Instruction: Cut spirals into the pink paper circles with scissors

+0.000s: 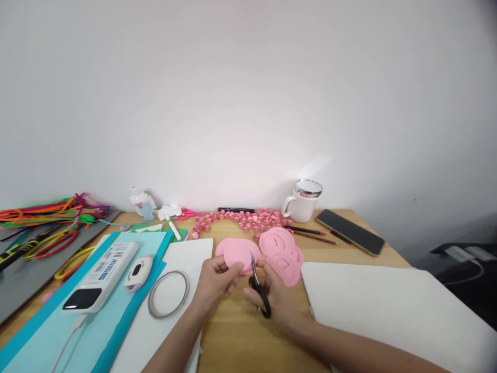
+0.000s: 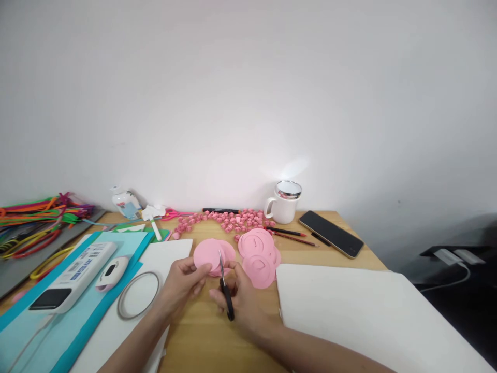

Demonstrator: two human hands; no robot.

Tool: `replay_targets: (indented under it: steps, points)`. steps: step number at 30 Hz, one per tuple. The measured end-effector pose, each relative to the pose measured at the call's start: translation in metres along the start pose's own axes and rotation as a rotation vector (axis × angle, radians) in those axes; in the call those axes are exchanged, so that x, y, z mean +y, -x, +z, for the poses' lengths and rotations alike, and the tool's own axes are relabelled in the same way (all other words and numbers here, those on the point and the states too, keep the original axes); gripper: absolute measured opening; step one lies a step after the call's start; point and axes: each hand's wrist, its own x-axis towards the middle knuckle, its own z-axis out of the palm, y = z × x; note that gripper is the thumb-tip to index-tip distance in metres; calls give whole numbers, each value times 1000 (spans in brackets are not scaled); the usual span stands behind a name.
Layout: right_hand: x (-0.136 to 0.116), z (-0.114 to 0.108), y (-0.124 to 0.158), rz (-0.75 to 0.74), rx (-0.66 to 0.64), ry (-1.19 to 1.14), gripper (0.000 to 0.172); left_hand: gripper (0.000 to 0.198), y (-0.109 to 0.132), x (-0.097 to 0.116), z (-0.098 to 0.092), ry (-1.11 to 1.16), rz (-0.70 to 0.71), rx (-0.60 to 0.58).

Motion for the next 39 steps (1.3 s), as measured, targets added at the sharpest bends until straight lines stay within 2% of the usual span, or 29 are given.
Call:
replay_targets:
  steps: [6, 15, 22, 32, 39]
  points:
    - [-9, 0, -1, -35, 26, -11, 58, 33, -1, -3, -2, -68, -11, -17]
    - [-10, -1, -2, -35, 44, 39, 49, 35, 0, 1, -1, -59, 21, 2]
    - [-13, 1, 0, -28, 71, 58, 50, 34, 0, 0, -2, -80, 29, 3]
    - [-10, -1, -2, -12, 60, 79, 47, 38, -2, -4, -4, -26, 63, 49]
    - [-6, -2, -1, -23, 30, 74, 46, 31, -1, -2, -2, 87, 61, 42]
